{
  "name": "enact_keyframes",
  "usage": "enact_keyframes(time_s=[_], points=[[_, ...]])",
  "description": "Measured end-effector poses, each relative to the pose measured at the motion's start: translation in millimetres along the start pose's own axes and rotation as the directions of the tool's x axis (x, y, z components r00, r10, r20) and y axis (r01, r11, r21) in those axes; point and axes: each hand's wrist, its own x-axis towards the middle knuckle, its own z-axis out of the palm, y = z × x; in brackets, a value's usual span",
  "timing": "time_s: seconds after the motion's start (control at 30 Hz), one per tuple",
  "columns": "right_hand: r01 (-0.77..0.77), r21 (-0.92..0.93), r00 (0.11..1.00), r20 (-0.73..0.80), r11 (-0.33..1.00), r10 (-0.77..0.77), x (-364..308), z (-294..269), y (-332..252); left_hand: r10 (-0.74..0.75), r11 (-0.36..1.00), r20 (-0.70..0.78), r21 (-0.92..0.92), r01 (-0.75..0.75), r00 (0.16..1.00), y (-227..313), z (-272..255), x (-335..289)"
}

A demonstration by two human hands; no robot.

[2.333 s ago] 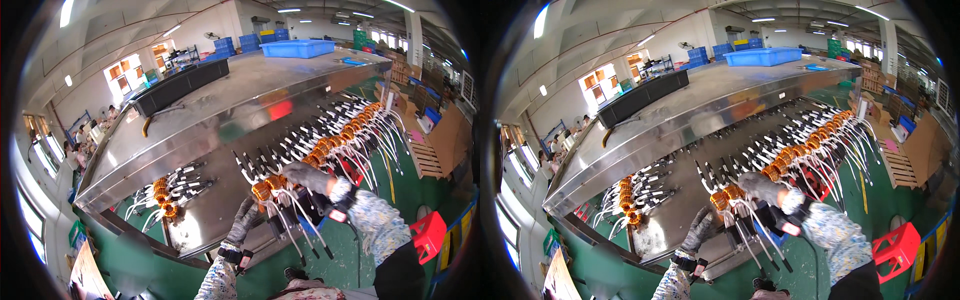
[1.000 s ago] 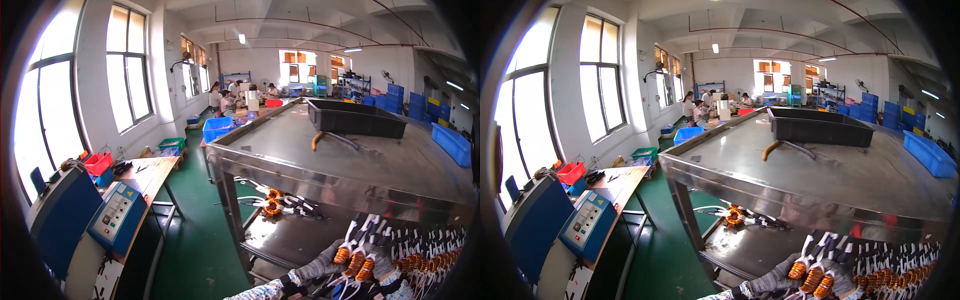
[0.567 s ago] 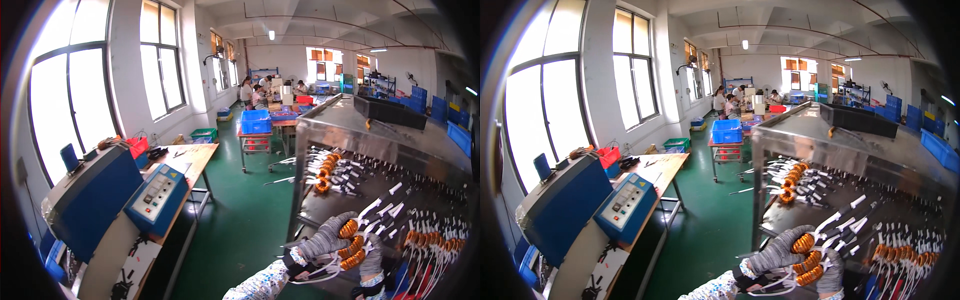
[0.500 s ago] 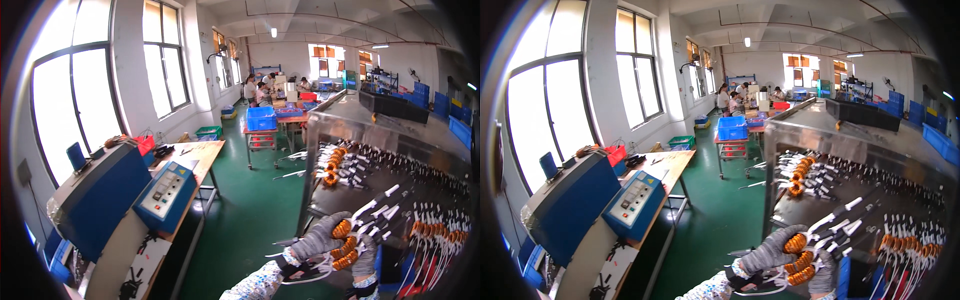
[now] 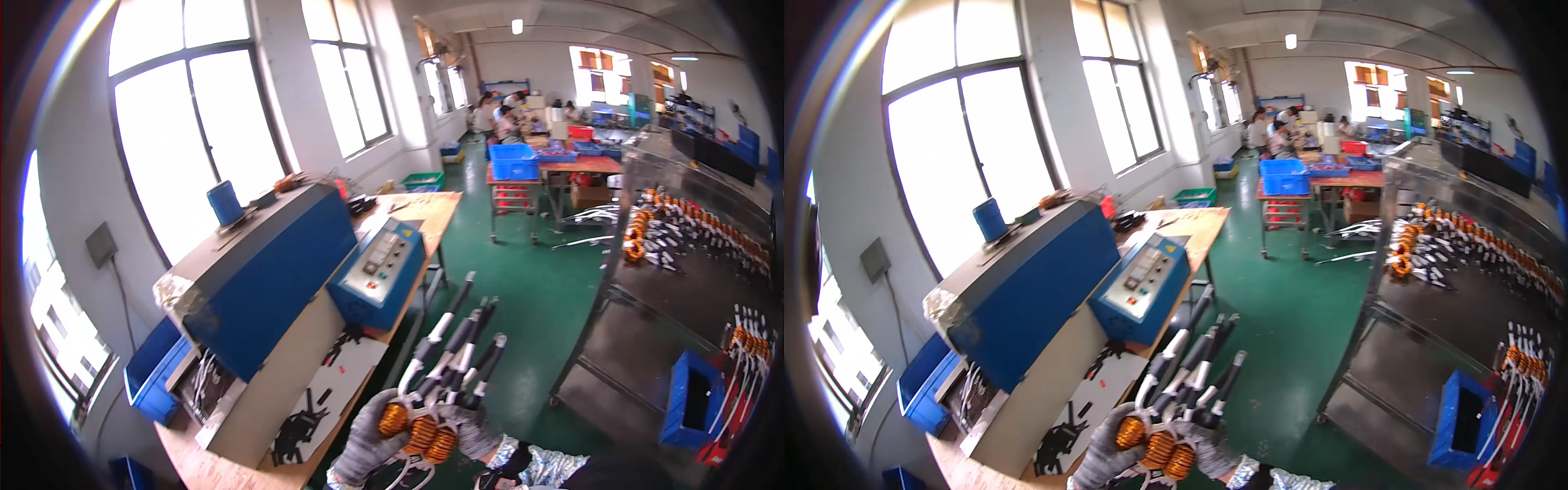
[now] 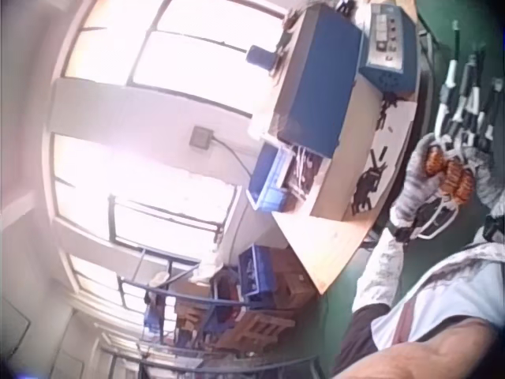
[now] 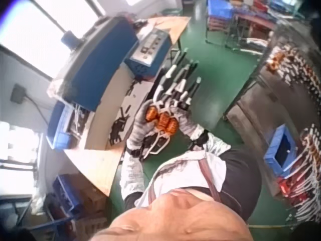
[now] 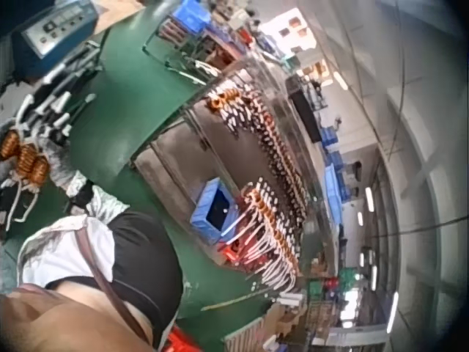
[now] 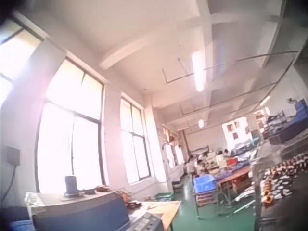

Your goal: The person picks up coiled wire assemblies from a metal rack, places them into a heat-shrinking conveyor machine, and transfers the processed assemblies back onto the metal rack.

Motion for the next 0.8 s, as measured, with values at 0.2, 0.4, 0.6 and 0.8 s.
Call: enact_keyframes(time_s=[0.2, 0.4, 0.6, 0.8], points=[[-0.283, -0.107, 0.901, 0.312, 0.953, 0.303, 18, 77, 107, -0.152, 0.952, -0.425, 0.18, 0.248, 0.892, 11, -87, -105], [-0.438, -0.111, 0.647, 0.65, 0.892, 0.398, 21, 186, 192, -0.042, 0.79, -0.747, 0.381, 0.48, 0.663, 44, -154, -179], [-0.375, -0.165, 0.451, 0.827, 0.912, 0.335, 31, 298, 257, 0.132, 0.656, -0.819, 0.494, 0.571, 0.558, 73, -235, -208], [-0.582, -0.25, 0.364, 0.771, 0.774, 0.523, 53, 382, 338, -0.104, 0.838, -0.92, 0.123, 0.531, 0.377, 65, -332, -212]])
